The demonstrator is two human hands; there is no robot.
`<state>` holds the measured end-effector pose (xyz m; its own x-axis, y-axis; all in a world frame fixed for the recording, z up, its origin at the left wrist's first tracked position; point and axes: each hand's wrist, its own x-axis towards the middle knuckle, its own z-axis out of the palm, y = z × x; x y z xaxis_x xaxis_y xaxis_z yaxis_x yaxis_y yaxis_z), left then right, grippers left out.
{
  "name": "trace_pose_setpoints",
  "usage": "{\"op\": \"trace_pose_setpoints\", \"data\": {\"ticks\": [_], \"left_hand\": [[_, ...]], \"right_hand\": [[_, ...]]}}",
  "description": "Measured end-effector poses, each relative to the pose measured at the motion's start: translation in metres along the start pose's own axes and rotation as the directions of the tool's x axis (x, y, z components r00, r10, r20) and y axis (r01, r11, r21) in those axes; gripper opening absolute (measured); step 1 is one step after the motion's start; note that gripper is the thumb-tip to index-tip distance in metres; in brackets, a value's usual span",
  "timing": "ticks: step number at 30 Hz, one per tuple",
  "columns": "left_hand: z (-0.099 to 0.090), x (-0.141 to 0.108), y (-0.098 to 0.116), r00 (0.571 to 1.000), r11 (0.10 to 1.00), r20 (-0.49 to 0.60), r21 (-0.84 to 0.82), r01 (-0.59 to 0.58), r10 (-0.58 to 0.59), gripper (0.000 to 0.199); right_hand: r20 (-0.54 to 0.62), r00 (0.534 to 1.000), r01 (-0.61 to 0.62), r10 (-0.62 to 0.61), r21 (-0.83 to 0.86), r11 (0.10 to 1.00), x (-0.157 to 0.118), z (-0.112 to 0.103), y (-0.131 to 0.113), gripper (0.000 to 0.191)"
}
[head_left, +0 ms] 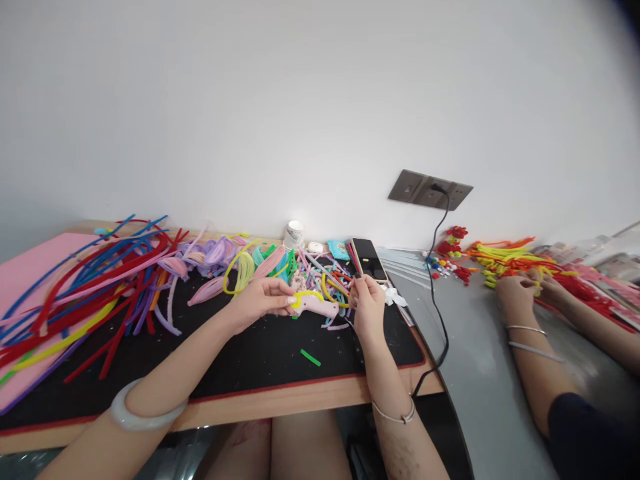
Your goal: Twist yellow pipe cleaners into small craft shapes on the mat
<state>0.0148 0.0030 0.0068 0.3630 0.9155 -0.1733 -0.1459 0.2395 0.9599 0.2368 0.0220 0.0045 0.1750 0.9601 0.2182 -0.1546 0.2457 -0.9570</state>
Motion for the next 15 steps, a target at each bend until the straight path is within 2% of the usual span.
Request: {"op": "trace_pose_setpoints", "data": {"ticks": [2, 5, 6, 8, 9, 10, 11, 13, 15], "left_hand": [[-0.001, -0.001, 0.000, 0.996, 0.999, 0.081, 0.002, 0.038, -0.038, 0.024], [-0.004, -0.003, 0.000, 1.000, 0.995, 0.025, -0.102, -0.016, 0.019, 0.021], [-0.006, -0.003, 0.000, 0.999, 0.992, 0.036, -0.124, -0.017, 0.021, 0.021], [-0.008, -0.005, 0.000, 0.981, 0.995, 0.187, -0.081, 0.064, -0.048, 0.020], [-0.009, -0.006, 0.000, 0.952, 0.993, 0.287, -0.023, 0.120, -0.108, 0.020], [-0.010, -0.007, 0.000, 0.935, 0.990, 0.327, 0.002, 0.140, -0.133, 0.020], [-0.010, -0.007, -0.001, 0.934, 0.990, 0.332, -0.007, 0.139, -0.129, 0.020], [-0.012, -0.008, -0.001, 0.960, 0.990, 0.273, -0.105, 0.090, -0.058, 0.020], [-0.014, -0.009, -0.002, 0.958, 0.979, 0.286, -0.187, 0.077, -0.021, 0.022]], "right_hand": [[-0.006, 1.000, 0.004, -0.004, -0.004, 1.000, 0.000, 0.000, 0.000, 0.024], [-0.016, 1.000, 0.006, -0.006, -0.017, 1.000, 0.001, 0.000, 0.001, 0.024], [-0.018, 1.000, 0.008, -0.009, -0.021, 1.000, 0.001, 0.000, 0.001, 0.024], [-0.017, 1.000, 0.011, -0.011, -0.023, 1.000, 0.001, 0.000, 0.000, 0.023], [-0.017, 1.000, 0.009, -0.009, -0.020, 1.000, 0.001, 0.000, 0.000, 0.023], [-0.018, 1.000, 0.006, -0.006, -0.016, 1.000, 0.001, 0.000, 0.000, 0.023], [-0.021, 1.000, 0.003, -0.003, -0.011, 1.000, 0.001, 0.000, 0.000, 0.023], [-0.036, 0.999, 0.001, -0.002, -0.010, 1.000, 0.001, 0.000, -0.001, 0.023], [-0.032, 0.999, 0.008, -0.009, -0.050, 0.999, 0.000, -0.001, -0.002, 0.023]]}}
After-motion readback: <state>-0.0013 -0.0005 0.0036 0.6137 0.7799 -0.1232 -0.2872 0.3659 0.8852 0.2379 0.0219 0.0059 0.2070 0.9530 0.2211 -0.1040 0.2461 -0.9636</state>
